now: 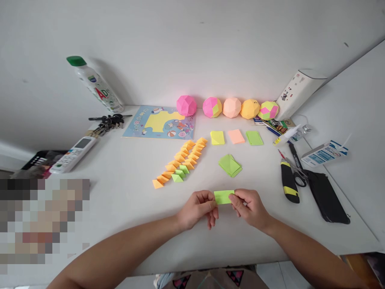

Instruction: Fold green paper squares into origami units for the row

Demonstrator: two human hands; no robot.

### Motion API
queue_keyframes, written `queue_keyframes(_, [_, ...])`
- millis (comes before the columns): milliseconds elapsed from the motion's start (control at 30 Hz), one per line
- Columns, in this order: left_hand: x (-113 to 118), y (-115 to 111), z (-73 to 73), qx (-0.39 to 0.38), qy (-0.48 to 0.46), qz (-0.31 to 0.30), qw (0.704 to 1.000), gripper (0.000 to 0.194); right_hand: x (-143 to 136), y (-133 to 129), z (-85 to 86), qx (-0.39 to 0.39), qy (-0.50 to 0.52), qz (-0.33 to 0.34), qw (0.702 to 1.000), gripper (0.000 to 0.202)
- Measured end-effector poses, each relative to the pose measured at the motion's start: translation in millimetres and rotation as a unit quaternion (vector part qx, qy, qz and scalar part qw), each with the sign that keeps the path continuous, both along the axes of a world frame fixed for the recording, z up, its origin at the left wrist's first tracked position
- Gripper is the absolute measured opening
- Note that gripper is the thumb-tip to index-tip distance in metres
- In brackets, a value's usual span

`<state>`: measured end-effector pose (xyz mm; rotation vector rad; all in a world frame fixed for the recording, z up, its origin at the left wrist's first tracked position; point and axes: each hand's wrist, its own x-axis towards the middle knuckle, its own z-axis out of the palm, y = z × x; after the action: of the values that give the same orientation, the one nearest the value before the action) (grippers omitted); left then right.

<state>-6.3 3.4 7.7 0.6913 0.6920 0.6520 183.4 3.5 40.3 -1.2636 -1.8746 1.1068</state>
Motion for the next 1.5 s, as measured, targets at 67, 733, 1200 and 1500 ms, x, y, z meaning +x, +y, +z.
queue_keyframes(67, [-0.3, -1.3, -0.1, 0.005, -0.025, 0.024, 0.999, 0.021, 0.1, -0.5, 1.4, -0.019, 0.016, -0.008, 1.000, 0.039])
queue_keyframes(733, [5.2, -3.2, 0.6, 0.046, 0.024, 0.014, 0.999, 0.031, 0.3, -1.8, -10.9, -0.242, 0.099, 0.033, 0.965, 0.015])
queue_keyframes(1200, [2.0, -0.5, 1.2, 0.011, 0.003, 0.023, 1.000, 0.029, 2.5, 1.2, -9.8, 0.198, -0.041, 0.124, 0.971, 0.021])
queue_keyframes(1500, [2.2, 0.8, -0.1, 0.038, 0.029, -0.049, 0.998, 0.031, 4.3, 2.6, -16.1, 0.184, -0.022, 0.134, 0.974, 0.011])
